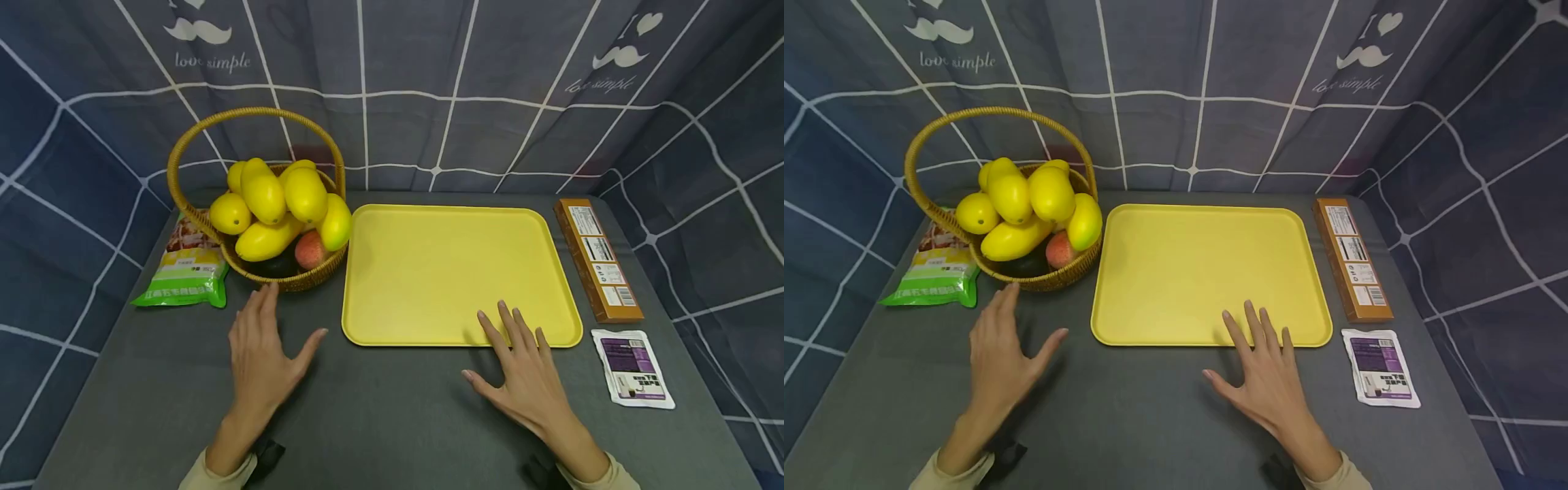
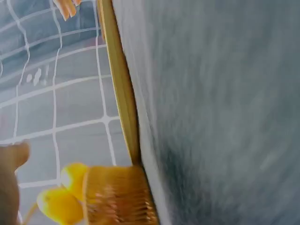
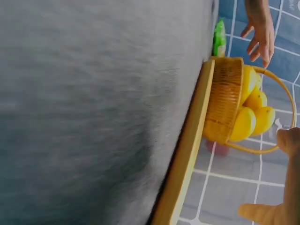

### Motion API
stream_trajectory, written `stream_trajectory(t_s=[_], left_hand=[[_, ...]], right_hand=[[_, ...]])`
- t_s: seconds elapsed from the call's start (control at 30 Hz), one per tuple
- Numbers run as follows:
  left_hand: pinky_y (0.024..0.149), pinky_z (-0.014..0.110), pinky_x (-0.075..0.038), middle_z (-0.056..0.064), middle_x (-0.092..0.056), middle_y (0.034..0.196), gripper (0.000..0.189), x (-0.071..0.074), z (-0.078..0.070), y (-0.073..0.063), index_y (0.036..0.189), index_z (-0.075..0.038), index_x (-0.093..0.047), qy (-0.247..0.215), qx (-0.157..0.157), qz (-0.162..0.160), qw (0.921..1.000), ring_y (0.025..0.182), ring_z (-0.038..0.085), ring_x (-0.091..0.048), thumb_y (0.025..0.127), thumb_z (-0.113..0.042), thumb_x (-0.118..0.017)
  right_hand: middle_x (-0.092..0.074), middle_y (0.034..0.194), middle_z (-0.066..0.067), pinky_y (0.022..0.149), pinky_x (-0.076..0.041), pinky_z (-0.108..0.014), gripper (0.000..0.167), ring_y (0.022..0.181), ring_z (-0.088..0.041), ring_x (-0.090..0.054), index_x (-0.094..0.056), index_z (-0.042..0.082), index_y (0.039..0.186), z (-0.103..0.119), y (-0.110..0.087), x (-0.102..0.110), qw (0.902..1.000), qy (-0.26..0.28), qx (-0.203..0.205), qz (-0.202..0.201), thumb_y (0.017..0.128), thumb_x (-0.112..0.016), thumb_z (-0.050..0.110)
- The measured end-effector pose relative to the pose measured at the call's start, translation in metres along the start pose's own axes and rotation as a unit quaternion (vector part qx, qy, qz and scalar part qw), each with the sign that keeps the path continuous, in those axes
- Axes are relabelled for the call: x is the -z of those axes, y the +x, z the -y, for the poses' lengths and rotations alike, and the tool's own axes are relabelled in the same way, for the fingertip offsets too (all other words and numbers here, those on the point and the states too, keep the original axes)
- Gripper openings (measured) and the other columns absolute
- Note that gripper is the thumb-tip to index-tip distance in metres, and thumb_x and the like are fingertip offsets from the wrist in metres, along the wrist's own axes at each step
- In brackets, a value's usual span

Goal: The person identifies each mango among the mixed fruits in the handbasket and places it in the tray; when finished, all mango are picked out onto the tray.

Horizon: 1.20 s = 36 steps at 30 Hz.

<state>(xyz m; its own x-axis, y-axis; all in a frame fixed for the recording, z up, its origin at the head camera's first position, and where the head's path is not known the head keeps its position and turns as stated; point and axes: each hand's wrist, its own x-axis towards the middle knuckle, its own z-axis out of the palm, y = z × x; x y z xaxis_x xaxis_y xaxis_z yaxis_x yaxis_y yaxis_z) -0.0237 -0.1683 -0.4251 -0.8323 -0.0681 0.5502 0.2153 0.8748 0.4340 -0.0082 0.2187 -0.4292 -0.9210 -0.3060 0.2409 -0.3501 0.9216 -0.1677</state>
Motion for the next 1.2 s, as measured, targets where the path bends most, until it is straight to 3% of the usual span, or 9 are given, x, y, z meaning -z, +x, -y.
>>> stream_trajectory(t_s=[0.07,0.13,0.27,0.37,0.47,0.7,1.0,1.2], left_hand=[[0.103,0.066,-0.027,0.028,-0.038,0.144,0.100,-0.001,0.006,0.009,0.155,-0.009,-0.028,-0.053,0.037,-0.043,0.9970,0.129,0.047,-0.038,0.083,-0.070,-0.061],[0.107,0.063,-0.025,0.026,-0.031,0.148,0.103,-0.004,0.013,0.019,0.157,-0.013,-0.021,-0.098,0.079,-0.064,0.9899,0.133,0.044,-0.033,0.080,-0.060,-0.071],[0.116,0.056,-0.018,0.018,-0.012,0.159,0.110,-0.015,0.026,0.035,0.158,-0.020,-0.007,-0.171,0.153,-0.065,0.9711,0.146,0.034,-0.018,0.080,-0.038,-0.081],[0.120,0.049,-0.015,0.014,-0.003,0.162,0.112,-0.026,0.034,0.044,0.158,-0.020,-0.001,-0.207,0.181,-0.067,0.9591,0.149,0.030,-0.012,0.081,-0.031,-0.081],[0.121,0.046,-0.013,0.011,0.000,0.163,0.113,-0.036,0.040,0.047,0.158,-0.017,0.000,-0.221,0.187,-0.078,0.9539,0.151,0.026,-0.010,0.080,-0.031,-0.081],[0.120,0.049,-0.014,0.007,-0.005,0.163,0.116,-0.051,0.052,0.045,0.158,-0.013,-0.002,-0.222,0.188,-0.086,0.9529,0.150,0.020,-0.012,0.077,-0.032,-0.084],[0.120,0.047,-0.015,0.004,-0.010,0.163,0.114,-0.060,0.062,0.044,0.158,-0.014,-0.006,-0.228,0.167,-0.108,0.9531,0.149,0.017,-0.015,0.077,-0.033,-0.084],[0.119,0.048,-0.016,0.005,-0.012,0.162,0.113,-0.060,0.063,0.041,0.158,-0.014,-0.008,-0.228,0.176,-0.108,0.9515,0.148,0.019,-0.017,0.076,-0.033,-0.085]], right_hand=[[-0.029,0.159,-0.013,0.104,-0.029,-0.067,0.090,0.142,-0.040,-0.032,-0.031,0.028,0.155,0.003,0.009,0.000,0.9994,0.024,0.020,-0.014,0.081,-0.058,0.073],[-0.033,0.157,-0.015,0.104,-0.032,-0.065,0.087,0.141,-0.040,-0.034,-0.033,0.025,0.154,0.007,0.020,0.000,0.9975,0.044,0.045,-0.031,0.085,-0.050,0.076],[-0.036,0.155,-0.017,0.103,-0.036,-0.061,0.086,0.138,-0.039,-0.039,-0.036,0.021,0.153,0.016,0.044,0.000,0.9921,0.070,0.087,-0.057,0.088,-0.036,0.078],[-0.036,0.155,-0.016,0.103,-0.037,-0.059,0.085,0.136,-0.038,-0.042,-0.036,0.021,0.153,0.025,0.062,0.001,0.9891,0.081,0.106,-0.062,0.089,-0.034,0.077],[-0.035,0.156,-0.014,0.102,-0.039,-0.059,0.083,0.134,-0.038,-0.044,-0.037,0.021,0.152,0.034,0.081,0.004,0.9860,0.096,0.123,-0.059,0.089,-0.038,0.075],[-0.029,0.160,-0.006,0.103,-0.039,-0.057,0.082,0.135,-0.035,-0.044,-0.033,0.028,0.154,0.056,0.122,0.014,0.9792,0.145,0.138,-0.034,0.085,-0.064,0.061],[-0.027,0.160,-0.002,0.101,-0.042,-0.055,0.082,0.137,-0.030,-0.043,-0.029,0.036,0.154,0.083,0.179,0.013,0.9640,0.219,0.149,0.017,0.085,-0.069,0.056],[-0.027,0.159,-0.007,0.103,-0.042,-0.052,0.082,0.137,-0.031,-0.042,-0.031,0.030,0.154,0.102,0.219,0.010,0.9482,0.267,0.167,0.041,0.086,-0.071,0.050]])
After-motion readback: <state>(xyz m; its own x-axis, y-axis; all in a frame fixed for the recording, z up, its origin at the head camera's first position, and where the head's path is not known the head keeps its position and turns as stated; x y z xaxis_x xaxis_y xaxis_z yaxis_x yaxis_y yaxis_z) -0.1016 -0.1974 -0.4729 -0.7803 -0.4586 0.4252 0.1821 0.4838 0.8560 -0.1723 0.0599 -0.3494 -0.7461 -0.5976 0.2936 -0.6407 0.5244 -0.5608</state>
